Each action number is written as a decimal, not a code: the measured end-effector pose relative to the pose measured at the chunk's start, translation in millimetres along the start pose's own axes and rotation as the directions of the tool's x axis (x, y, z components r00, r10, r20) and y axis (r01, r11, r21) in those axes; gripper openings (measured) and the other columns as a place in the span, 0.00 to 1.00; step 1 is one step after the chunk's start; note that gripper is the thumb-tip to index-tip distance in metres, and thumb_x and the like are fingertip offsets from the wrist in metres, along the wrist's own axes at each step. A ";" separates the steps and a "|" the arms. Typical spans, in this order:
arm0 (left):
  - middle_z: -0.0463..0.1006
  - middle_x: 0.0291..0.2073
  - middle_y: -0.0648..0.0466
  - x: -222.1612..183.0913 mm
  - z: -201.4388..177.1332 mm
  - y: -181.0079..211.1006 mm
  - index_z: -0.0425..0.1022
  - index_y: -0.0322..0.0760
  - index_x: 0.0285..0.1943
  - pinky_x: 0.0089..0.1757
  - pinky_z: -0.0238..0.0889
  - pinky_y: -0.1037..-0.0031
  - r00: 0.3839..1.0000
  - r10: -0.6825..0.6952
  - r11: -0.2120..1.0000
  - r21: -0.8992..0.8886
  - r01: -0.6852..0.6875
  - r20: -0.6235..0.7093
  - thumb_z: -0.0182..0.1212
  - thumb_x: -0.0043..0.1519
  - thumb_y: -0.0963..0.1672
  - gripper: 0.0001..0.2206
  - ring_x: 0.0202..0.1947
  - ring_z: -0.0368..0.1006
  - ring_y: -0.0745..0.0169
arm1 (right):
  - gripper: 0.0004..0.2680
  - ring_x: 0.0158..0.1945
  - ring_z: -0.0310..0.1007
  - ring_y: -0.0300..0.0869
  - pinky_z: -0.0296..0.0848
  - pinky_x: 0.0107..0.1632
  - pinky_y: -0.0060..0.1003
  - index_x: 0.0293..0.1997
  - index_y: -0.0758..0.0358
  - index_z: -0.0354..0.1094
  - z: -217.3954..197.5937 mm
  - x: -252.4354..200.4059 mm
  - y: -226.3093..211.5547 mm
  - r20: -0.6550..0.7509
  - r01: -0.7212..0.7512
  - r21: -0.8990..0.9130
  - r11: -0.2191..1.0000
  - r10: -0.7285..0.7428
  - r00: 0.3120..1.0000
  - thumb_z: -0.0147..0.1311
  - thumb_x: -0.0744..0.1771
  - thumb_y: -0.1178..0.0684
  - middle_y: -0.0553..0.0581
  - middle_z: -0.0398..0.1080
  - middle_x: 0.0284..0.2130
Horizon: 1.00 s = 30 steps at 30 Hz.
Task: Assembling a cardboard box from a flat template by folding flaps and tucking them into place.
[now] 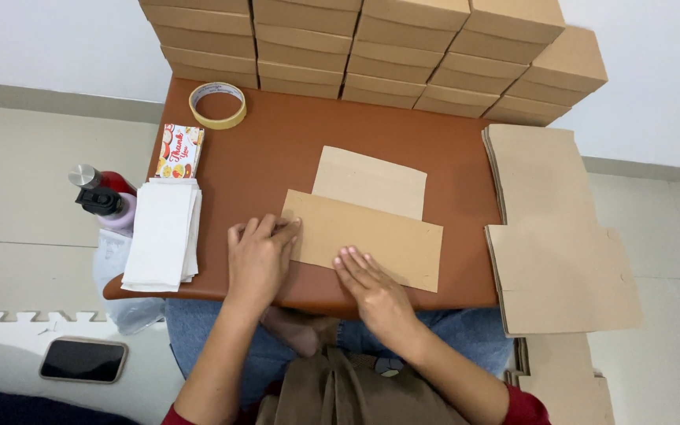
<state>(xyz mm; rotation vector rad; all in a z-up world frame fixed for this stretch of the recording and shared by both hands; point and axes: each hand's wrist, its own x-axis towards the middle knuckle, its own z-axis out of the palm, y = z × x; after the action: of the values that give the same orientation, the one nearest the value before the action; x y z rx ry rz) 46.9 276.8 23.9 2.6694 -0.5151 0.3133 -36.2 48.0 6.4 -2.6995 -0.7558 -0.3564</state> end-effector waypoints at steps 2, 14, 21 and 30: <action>0.75 0.43 0.62 2.0 -0.9 -4.3 0.83 0.55 0.49 0.53 0.55 0.60 1.000 0.014 1.000 -0.011 -0.014 0.025 0.58 0.61 0.45 0.11 0.46 0.70 0.60 | 0.16 0.67 0.63 0.51 0.60 0.69 0.44 0.65 0.64 0.65 16.0 21.9 -7.3 -0.017 0.046 -0.014 0.999 -0.046 0.999 0.46 0.69 0.60 0.64 0.66 0.63; 0.68 0.63 0.47 -22.0 -8.1 52.4 0.67 0.41 0.69 0.60 0.45 0.54 0.994 -0.096 0.987 0.131 0.087 0.059 0.55 0.62 0.57 0.30 0.60 0.61 0.49 | 0.17 0.70 0.59 0.52 0.55 0.68 0.58 0.65 0.47 0.64 -48.9 44.0 38.6 0.234 -0.233 -0.104 0.967 0.252 0.939 0.47 0.69 0.44 0.58 0.63 0.65; 0.64 0.67 0.40 5.2 4.5 42.4 0.68 0.44 0.70 0.56 0.49 0.53 0.993 -0.106 0.982 0.160 0.097 0.046 0.55 0.63 0.56 0.28 0.67 0.57 0.40 | 0.22 0.65 0.59 0.48 0.61 0.60 0.48 0.68 0.40 0.61 -78.1 -7.8 49.4 0.243 -0.420 -0.132 0.898 0.439 0.865 0.53 0.66 0.35 0.51 0.62 0.64; 0.45 0.77 0.40 15.6 67.6 50.2 0.44 0.46 0.81 0.68 0.30 0.43 0.998 0.054 0.959 0.280 -0.048 -0.014 0.32 0.67 0.61 0.35 0.76 0.36 0.35 | 0.18 0.68 0.60 0.51 0.60 0.63 0.56 0.69 0.51 0.60 -45.5 -35.0 10.2 -0.047 -0.292 0.137 0.947 0.300 0.953 0.46 0.70 0.43 0.58 0.58 0.68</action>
<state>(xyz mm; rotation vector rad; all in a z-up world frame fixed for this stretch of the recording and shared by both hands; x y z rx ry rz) 50.5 200.6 -14.9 2.9247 -0.5712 0.4599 -66.7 7.2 34.7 -2.6106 -0.3320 -0.3110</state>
